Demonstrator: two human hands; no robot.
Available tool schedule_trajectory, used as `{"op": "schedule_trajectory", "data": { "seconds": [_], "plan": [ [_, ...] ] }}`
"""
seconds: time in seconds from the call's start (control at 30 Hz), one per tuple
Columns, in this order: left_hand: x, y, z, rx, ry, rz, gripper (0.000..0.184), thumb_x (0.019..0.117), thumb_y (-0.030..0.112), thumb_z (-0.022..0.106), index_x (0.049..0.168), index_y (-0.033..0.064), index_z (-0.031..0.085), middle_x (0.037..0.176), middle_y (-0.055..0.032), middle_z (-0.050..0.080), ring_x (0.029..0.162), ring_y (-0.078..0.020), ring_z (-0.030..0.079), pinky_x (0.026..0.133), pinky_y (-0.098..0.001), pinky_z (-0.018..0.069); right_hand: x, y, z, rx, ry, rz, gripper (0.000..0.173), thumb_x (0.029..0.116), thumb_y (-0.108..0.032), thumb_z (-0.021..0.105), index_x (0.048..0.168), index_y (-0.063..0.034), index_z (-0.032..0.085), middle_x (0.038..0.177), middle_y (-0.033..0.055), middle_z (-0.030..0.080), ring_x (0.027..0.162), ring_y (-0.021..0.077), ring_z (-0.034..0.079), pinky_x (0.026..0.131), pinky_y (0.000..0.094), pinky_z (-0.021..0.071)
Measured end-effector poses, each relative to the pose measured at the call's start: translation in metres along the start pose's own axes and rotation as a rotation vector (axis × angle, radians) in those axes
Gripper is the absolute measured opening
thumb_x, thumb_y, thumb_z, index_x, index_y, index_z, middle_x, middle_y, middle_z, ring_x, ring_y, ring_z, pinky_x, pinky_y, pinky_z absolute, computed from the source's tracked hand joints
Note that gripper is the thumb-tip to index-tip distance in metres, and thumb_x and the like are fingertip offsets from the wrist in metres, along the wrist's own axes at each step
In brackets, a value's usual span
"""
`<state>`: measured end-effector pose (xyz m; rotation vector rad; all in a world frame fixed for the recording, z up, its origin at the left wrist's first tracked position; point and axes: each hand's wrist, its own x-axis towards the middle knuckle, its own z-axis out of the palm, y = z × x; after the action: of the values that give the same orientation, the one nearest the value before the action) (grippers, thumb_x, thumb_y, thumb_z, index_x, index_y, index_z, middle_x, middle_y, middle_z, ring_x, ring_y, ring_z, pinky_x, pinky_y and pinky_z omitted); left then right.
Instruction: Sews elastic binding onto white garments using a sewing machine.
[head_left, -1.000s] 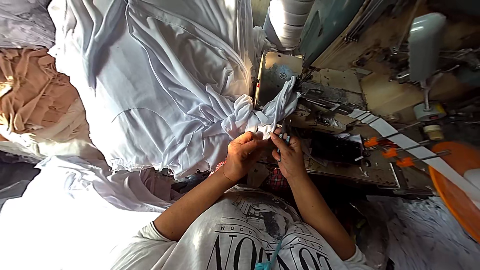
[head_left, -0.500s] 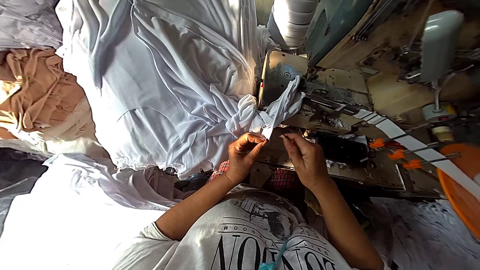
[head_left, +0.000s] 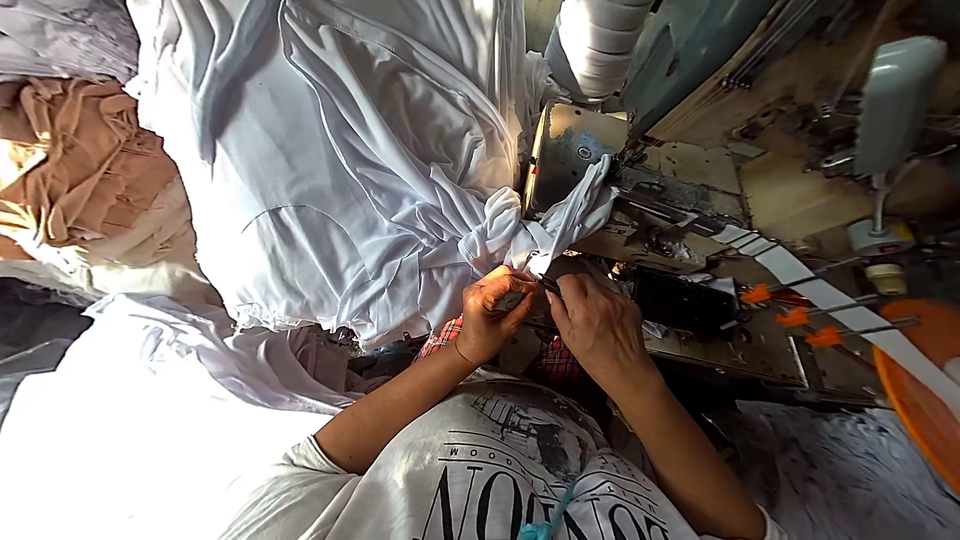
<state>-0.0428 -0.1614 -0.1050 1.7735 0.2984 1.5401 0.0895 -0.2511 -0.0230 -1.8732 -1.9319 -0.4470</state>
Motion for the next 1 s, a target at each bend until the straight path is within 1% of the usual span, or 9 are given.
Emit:
{"op": "schedule_trajectory", "data": {
  "seconds": [0.13,0.33,0.4,0.5,0.53,0.6,0.67,0.83,1.0],
  "plan": [
    [-0.002,0.000,0.000,0.063,-0.010,0.017,0.001,0.0840,-0.004,0.072,0.084,-0.0049,0.071,0.089,-0.0126,0.072,0.090,-0.0130,0.071,0.083,-0.0253,0.0590,0.000,0.006,-0.008,0.021,-0.073,-0.005,0.021,0.0941,-0.017,0.065,0.081,-0.0012,0.066,0.067,0.0125,0.062,0.056,0.0279,0.065,0.047,0.0389,0.0493],
    [-0.001,0.000,-0.001,0.095,-0.015,0.035,0.002,0.0848,-0.001,0.072,0.085,-0.0033,0.073,0.090,-0.0116,0.073,0.092,-0.0139,0.070,0.085,-0.0261,0.0571,0.005,0.013,0.001,0.050,-0.049,-0.084,0.018,0.0919,-0.015,0.066,0.082,-0.0002,0.066,0.069,0.0132,0.062,0.059,0.0286,0.065,0.049,0.0389,0.0507],
    [-0.002,0.000,-0.003,0.102,-0.018,0.037,0.002,0.0853,-0.001,0.072,0.085,-0.0032,0.073,0.090,-0.0115,0.073,0.092,-0.0140,0.070,0.084,-0.0261,0.0571,0.008,0.018,0.005,0.077,-0.067,-0.127,0.019,0.0935,-0.015,0.064,0.082,-0.0003,0.065,0.068,0.0125,0.061,0.057,0.0283,0.065,0.048,0.0389,0.0500],
    [-0.004,0.001,-0.005,0.089,-0.031,0.026,0.003,0.0859,-0.001,0.072,0.085,-0.0037,0.074,0.089,-0.0113,0.073,0.091,-0.0124,0.070,0.083,-0.0247,0.0576,0.008,0.027,0.006,0.130,-0.119,-0.176,0.027,0.0993,-0.021,0.057,0.081,-0.0019,0.063,0.058,0.0091,0.055,0.049,0.0262,0.060,0.044,0.0383,0.0452],
    [-0.005,0.001,-0.006,0.073,-0.037,0.015,0.003,0.0867,-0.001,0.072,0.086,-0.0042,0.073,0.089,-0.0114,0.073,0.090,-0.0118,0.071,0.083,-0.0245,0.0585,0.007,0.029,0.004,0.148,-0.140,-0.170,0.029,0.1004,-0.022,0.056,0.081,-0.0019,0.063,0.056,0.0086,0.054,0.049,0.0260,0.060,0.044,0.0388,0.0453],
    [-0.006,0.002,-0.007,0.025,-0.040,-0.013,0.003,0.0874,-0.002,0.071,0.086,-0.0044,0.073,0.090,-0.0111,0.073,0.090,-0.0111,0.071,0.083,-0.0249,0.0593,0.005,0.031,0.000,0.179,-0.152,-0.145,0.030,0.1000,-0.025,0.057,0.084,-0.0015,0.065,0.057,0.0089,0.056,0.051,0.0260,0.060,0.046,0.0398,0.0470],
    [-0.008,0.002,-0.007,-0.028,-0.024,-0.040,0.003,0.0871,-0.003,0.071,0.085,-0.0043,0.072,0.090,-0.0107,0.073,0.090,-0.0115,0.072,0.083,-0.0260,0.0599,0.002,0.033,0.001,0.205,-0.113,-0.149,0.030,0.0989,-0.027,0.059,0.086,-0.0009,0.066,0.060,0.0091,0.057,0.051,0.0249,0.059,0.047,0.0385,0.0466],
    [-0.008,0.003,-0.005,-0.079,0.003,-0.082,0.002,0.0864,-0.002,0.072,0.085,-0.0029,0.072,0.090,-0.0084,0.073,0.090,-0.0107,0.071,0.082,-0.0258,0.0598,0.002,0.031,0.004,0.176,-0.081,-0.205,0.028,0.0982,-0.024,0.059,0.082,-0.0019,0.064,0.062,0.0092,0.058,0.052,0.0241,0.061,0.046,0.0362,0.0464],
    [-0.007,0.002,-0.009,-0.093,0.011,-0.090,0.002,0.0868,-0.002,0.073,0.085,-0.0023,0.071,0.090,-0.0077,0.073,0.089,-0.0107,0.071,0.082,-0.0267,0.0604,0.001,0.034,-0.008,0.139,-0.118,-0.207,0.027,0.0972,-0.024,0.059,0.082,-0.0022,0.064,0.062,0.0097,0.058,0.052,0.0255,0.061,0.046,0.0379,0.0466]
  ]
}}
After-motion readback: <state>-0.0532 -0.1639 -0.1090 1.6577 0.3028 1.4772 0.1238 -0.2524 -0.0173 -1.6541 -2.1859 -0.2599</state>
